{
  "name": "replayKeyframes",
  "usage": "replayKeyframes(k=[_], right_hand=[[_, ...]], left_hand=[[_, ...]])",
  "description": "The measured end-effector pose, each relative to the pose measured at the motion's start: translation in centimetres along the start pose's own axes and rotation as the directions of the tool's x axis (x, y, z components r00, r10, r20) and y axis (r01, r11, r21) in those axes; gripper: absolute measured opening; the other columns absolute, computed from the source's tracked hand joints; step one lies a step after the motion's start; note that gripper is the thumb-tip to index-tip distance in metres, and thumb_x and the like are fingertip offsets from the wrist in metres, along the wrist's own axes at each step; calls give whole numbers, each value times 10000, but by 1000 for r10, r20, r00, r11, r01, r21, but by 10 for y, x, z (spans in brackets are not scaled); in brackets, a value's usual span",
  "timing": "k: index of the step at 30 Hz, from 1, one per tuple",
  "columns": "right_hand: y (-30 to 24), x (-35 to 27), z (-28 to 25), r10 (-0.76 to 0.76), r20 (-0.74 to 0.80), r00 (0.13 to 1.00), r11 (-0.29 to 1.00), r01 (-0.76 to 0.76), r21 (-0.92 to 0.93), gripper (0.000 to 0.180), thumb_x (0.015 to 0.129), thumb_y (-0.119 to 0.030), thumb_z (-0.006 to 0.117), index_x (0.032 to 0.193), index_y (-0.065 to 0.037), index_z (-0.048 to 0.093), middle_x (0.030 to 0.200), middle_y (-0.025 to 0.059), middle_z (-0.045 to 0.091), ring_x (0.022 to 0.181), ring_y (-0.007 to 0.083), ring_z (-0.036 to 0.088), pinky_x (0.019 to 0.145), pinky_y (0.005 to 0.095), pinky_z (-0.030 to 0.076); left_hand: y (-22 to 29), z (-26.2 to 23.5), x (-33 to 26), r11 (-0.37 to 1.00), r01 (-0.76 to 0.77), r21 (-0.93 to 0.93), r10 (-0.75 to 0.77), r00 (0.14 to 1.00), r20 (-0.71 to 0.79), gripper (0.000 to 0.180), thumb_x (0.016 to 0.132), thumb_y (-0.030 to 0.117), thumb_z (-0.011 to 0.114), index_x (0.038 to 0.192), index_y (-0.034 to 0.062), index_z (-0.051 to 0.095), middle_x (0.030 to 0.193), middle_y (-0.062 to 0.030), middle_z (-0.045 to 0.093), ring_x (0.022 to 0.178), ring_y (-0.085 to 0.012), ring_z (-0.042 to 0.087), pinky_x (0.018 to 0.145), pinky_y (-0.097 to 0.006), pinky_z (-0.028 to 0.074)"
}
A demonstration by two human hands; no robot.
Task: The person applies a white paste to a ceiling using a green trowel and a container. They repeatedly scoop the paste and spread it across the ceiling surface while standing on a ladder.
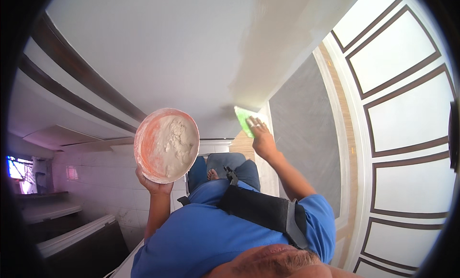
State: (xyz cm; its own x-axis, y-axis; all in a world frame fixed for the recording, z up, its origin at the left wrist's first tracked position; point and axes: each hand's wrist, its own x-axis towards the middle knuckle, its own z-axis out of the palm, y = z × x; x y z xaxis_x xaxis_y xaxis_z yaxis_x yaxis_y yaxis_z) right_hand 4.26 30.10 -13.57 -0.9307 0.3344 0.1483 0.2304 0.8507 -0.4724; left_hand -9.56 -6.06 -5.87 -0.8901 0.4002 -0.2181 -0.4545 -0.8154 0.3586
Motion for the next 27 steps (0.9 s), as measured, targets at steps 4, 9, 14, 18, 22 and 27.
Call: replayKeyframes(k=[4, 9, 14, 18, 22, 27], right_hand=[[-67, -1, -133, 106, -234, 966, 908, 2, 419, 444, 939, 78, 526, 1368, -22, 582, 1281, 166, 660, 1151, 268, 631, 982, 357, 472], [-159, 14, -238, 59, -721, 690, 751, 446, 488, 249, 984, -44, 608, 1213, 52, 621, 1122, 86, 669, 1049, 173, 608, 938, 328, 471], [-206, 49, -265, -47, -844, 534, 840, 478, 256, 274, 987, -46, 538, 1225, 75, 606, 1115, 125, 669, 994, 171, 631, 843, 337, 510], [-226, 115, -275, -274, -929, 248, 935, 296, -197, 400, 915, 19, 482, 1302, 90, 555, 1140, 267, 659, 1003, 312, 676, 856, 440, 536], [-250, 175, -282, -251, -934, 253, 966, 11, -257, 615, 886, 29, 509, 1458, 188, 344, 1472, 460, 349, 1457, 574, 256, 1248, 570, 205], [-248, 204, -245, -363, -892, 270, 905, -125, -407, 582, 876, 73, 492, 1449, 137, 409, 1440, 406, 439, 1392, 520, 400, 1188, 548, 315]], left_hand=[[-1, -1, -2, 1000, 13, -14, -13, 1000, -4, 725, 896, 470, 575, 1511, 112, 437, 1545, -132, 451, 1425, -349, 425, 1160, -551, 387], [0, -1, 1, 998, 44, -41, -41, 997, 71, 695, 922, 459, 528, 1516, 112, 427, 1545, -132, 452, 1419, -353, 434, 1154, -553, 395], [0, -1, 5, 999, 44, -17, -42, 993, 109, 671, 931, 472, 525, 1511, 143, 446, 1560, -111, 444, 1430, -347, 423, 1172, -551, 373], [-2, -1, 4, 1000, 16, -14, -14, 995, 98, 673, 930, 476, 527, 1511, 146, 444, 1562, -110, 442, 1435, -347, 418, 1175, -551, 370], [-4, -4, 1, 1000, -16, -20, 18, 992, 125, 678, 928, 478, 531, 1511, 143, 443, 1561, -112, 443, 1433, -349, 420, 1175, -553, 369], [-8, -12, 0, 998, -66, -19, 67, 990, 124, 695, 916, 483, 544, 1511, 138, 443, 1562, -114, 442, 1431, -350, 420, 1176, -558, 367]])
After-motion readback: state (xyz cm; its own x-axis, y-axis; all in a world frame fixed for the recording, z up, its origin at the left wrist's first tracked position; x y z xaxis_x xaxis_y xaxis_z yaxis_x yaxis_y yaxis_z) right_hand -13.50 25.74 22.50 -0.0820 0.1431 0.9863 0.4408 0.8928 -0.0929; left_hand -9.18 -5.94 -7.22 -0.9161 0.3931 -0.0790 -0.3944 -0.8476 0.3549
